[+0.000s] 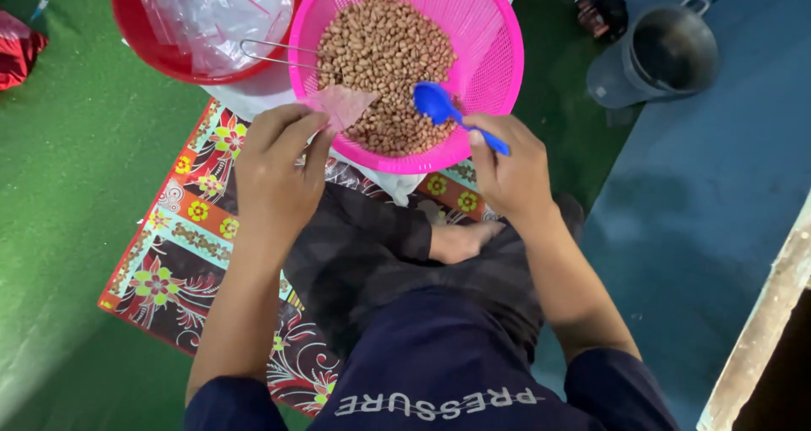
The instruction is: Scooping peanuts from a basket into small plastic bags using a spoon and hands while sitting on the floor.
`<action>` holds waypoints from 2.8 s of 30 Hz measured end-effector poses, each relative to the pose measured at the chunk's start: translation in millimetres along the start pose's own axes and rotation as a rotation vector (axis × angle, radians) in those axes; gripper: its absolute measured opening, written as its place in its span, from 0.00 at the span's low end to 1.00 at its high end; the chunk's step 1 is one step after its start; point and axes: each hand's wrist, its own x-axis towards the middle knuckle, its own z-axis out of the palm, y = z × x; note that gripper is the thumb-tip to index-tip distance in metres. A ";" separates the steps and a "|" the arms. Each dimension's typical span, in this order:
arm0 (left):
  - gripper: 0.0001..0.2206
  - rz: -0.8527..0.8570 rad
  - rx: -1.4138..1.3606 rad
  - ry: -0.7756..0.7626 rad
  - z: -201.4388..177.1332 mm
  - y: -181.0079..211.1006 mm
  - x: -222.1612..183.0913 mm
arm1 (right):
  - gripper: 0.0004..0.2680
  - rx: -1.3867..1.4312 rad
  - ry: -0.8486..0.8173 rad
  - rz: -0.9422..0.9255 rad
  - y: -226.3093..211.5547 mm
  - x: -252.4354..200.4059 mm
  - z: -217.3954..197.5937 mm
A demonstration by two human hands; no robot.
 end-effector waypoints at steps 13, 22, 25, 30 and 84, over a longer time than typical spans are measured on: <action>0.03 0.067 0.086 -0.104 33.6 0.6 7.6 | 0.11 0.297 0.235 0.282 3.5 -7.6 -8.7; 0.14 -0.117 0.077 -0.298 56.2 -2.6 0.8 | 0.13 0.345 0.345 0.139 -21.5 12.7 -21.3; 0.17 -0.201 0.042 -0.378 54.9 2.6 7.6 | 0.13 0.316 0.290 0.035 -34.5 19.6 -25.0; 0.18 -0.232 0.021 -0.399 53.0 5.9 15.3 | 0.09 0.252 0.149 -0.166 -35.6 18.3 -26.3; 0.03 -0.277 -0.525 -0.361 42.9 54.8 -64.6 | 0.03 0.555 -0.007 0.159 -46.7 -50.3 7.8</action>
